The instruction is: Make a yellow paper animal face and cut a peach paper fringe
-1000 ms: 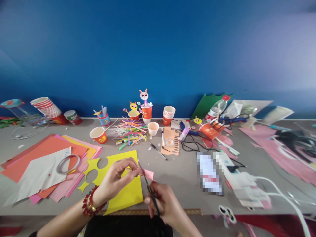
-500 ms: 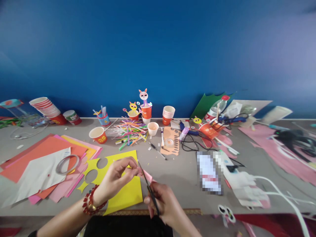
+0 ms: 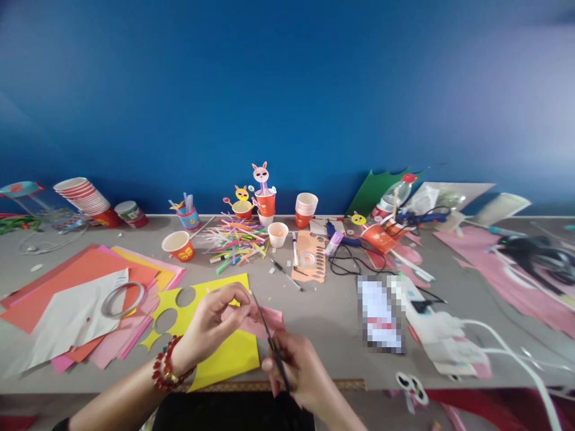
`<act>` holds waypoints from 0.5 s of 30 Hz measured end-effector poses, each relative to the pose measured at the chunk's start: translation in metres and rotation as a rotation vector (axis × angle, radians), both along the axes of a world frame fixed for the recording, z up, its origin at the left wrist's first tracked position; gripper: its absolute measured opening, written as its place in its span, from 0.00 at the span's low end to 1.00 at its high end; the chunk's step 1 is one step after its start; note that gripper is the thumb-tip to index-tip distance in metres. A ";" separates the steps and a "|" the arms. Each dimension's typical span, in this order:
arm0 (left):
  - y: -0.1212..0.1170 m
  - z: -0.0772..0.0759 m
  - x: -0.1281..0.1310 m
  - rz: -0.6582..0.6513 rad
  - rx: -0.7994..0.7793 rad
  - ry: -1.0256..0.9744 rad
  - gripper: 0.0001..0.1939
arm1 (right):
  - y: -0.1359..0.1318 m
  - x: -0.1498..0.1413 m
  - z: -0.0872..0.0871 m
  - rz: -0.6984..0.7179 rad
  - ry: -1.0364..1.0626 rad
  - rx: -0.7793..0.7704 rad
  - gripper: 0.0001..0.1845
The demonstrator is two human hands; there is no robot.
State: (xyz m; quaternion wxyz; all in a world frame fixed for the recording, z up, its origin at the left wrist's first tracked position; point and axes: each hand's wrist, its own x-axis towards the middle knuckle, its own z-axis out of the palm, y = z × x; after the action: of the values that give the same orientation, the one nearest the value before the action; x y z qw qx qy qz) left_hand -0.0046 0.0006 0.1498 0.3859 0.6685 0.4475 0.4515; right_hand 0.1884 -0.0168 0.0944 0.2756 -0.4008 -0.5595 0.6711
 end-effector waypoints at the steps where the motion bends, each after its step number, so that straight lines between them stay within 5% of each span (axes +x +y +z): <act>1: 0.000 0.000 0.000 -0.001 -0.004 0.014 0.08 | 0.000 0.000 0.000 0.006 0.004 0.009 0.33; 15: -0.002 -0.001 -0.003 -0.060 -0.046 0.047 0.06 | 0.002 0.009 -0.007 0.094 0.007 0.115 0.27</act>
State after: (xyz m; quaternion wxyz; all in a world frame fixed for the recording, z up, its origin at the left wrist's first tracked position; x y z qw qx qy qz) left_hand -0.0073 -0.0010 0.1485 0.4037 0.6831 0.4464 0.4136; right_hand 0.1978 -0.0143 0.0877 0.2685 -0.3553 -0.6143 0.6514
